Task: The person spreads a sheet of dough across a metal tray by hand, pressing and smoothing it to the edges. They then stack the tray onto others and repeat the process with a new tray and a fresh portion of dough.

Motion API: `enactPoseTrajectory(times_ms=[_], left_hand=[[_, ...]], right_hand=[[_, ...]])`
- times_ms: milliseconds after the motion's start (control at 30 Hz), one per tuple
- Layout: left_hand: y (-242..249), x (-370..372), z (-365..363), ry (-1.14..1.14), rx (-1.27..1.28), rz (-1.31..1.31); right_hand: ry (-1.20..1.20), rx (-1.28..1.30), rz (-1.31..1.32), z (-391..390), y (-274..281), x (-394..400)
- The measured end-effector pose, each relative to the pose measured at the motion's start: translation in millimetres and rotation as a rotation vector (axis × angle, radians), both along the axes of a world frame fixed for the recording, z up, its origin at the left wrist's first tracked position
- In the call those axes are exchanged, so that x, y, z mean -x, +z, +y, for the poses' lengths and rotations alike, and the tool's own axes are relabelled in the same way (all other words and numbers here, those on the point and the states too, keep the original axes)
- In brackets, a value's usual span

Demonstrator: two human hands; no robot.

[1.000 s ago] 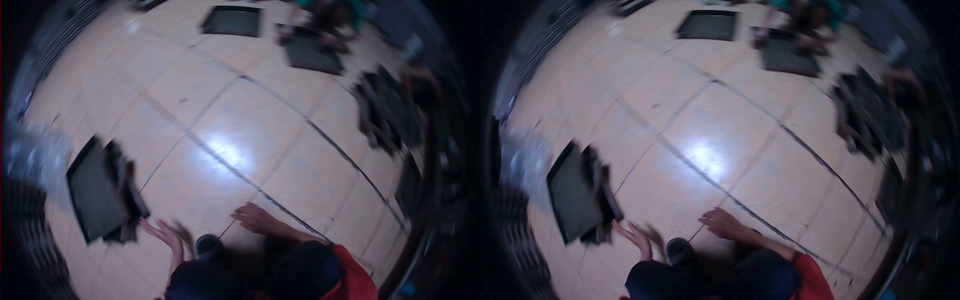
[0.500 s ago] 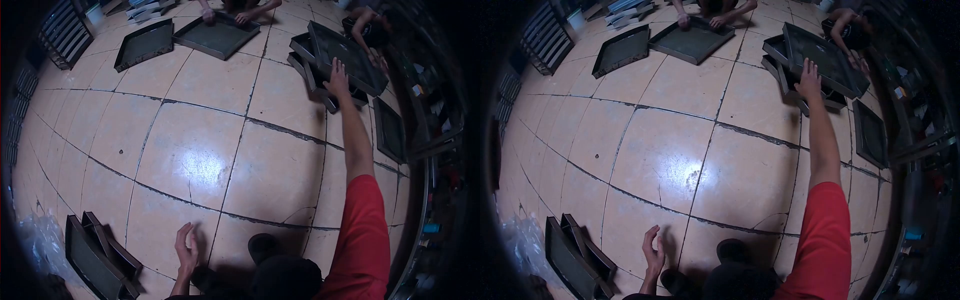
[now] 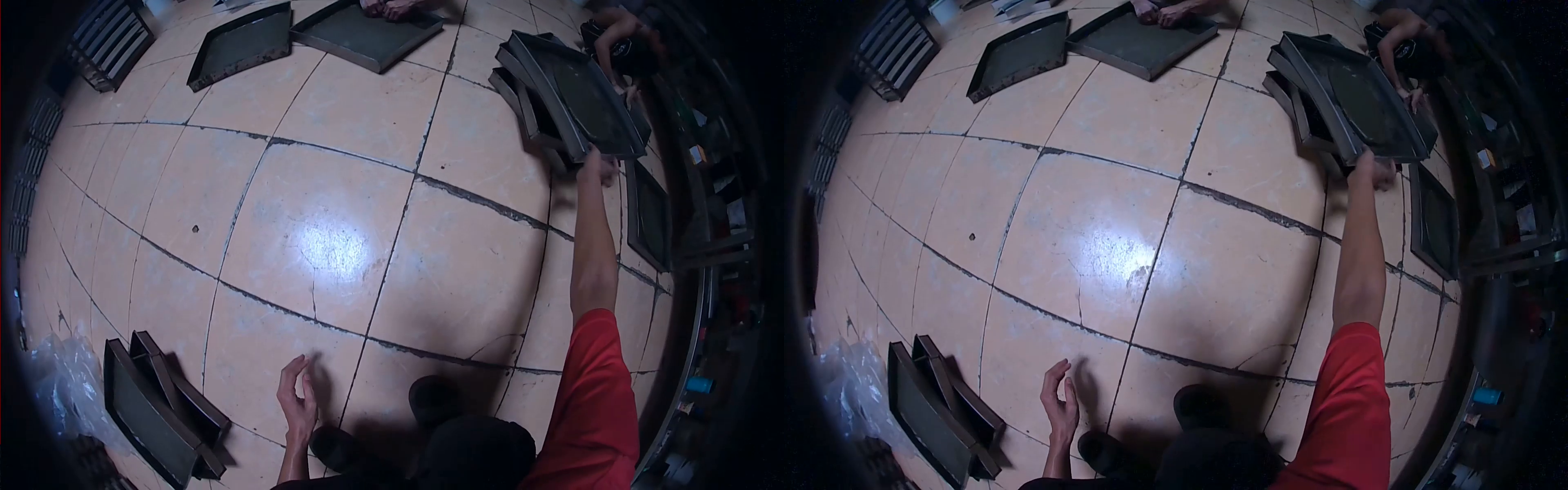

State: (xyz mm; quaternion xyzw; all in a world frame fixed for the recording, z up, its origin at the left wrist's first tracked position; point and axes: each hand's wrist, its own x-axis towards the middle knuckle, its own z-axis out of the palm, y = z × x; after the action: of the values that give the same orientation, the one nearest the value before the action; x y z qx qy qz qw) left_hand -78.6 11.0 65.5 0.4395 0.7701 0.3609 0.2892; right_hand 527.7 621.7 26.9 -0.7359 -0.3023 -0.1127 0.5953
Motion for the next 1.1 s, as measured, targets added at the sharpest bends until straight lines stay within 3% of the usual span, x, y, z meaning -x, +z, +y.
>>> enactPoseTrajectory(times_ms=[67, 133, 200, 267, 433, 600, 767, 833, 933, 1033, 1100], left_hand=[[-2.5, 1.6, -1.7, 0.021, -0.023, -0.033], [-4.4, -0.8, -3.0, 0.035, -0.047, -0.061], [-3.5, -4.7, -3.6, 0.038, -0.056, -0.079], [-0.1, -9.3, -5.0, 0.001, -0.071, -0.064], [14.0, -6.1, -18.1, -0.041, -0.09, 0.041], [20.0, 4.0, -30.6, 0.063, -0.15, 0.101], [19.0, -11.3, -37.7, -0.052, -0.267, 0.335], [9.7, -15.0, -44.8, -0.135, -0.286, 0.378], [-7.5, -9.7, -63.8, -0.187, -0.124, 0.476], [-36.1, 1.0, -99.2, -0.209, -0.069, 0.435], [-52.3, -3.4, -124.8, -0.186, -0.055, 0.413]], right_hand=[[0.394, -0.14, 0.722, 3.5, -22.7, -39.9], [0.69, -0.225, 0.987, 2.4, -52.8, -85.1], [0.837, -0.133, 0.827, -72.5, -22.2, -34.8], [0.784, -0.1, 0.966, -169.7, 17.7, 34.5], [0.824, -0.063, 0.992, -361.3, -15.2, 44.7], [0.887, 0.195, 1.279, -486.8, 21.9, 101.8], [1.008, 0.597, 1.249, -507.9, 48.6, 185.5], [1.144, 0.652, 1.21, -505.7, 32.2, 201.6], [1.311, 0.786, 1.224, -481.9, 36.7, 225.6], [1.422, 0.879, 0.995, -463.0, 15.4, 240.8], [1.474, 0.922, 0.465, -453.9, -20.4, 236.6]])
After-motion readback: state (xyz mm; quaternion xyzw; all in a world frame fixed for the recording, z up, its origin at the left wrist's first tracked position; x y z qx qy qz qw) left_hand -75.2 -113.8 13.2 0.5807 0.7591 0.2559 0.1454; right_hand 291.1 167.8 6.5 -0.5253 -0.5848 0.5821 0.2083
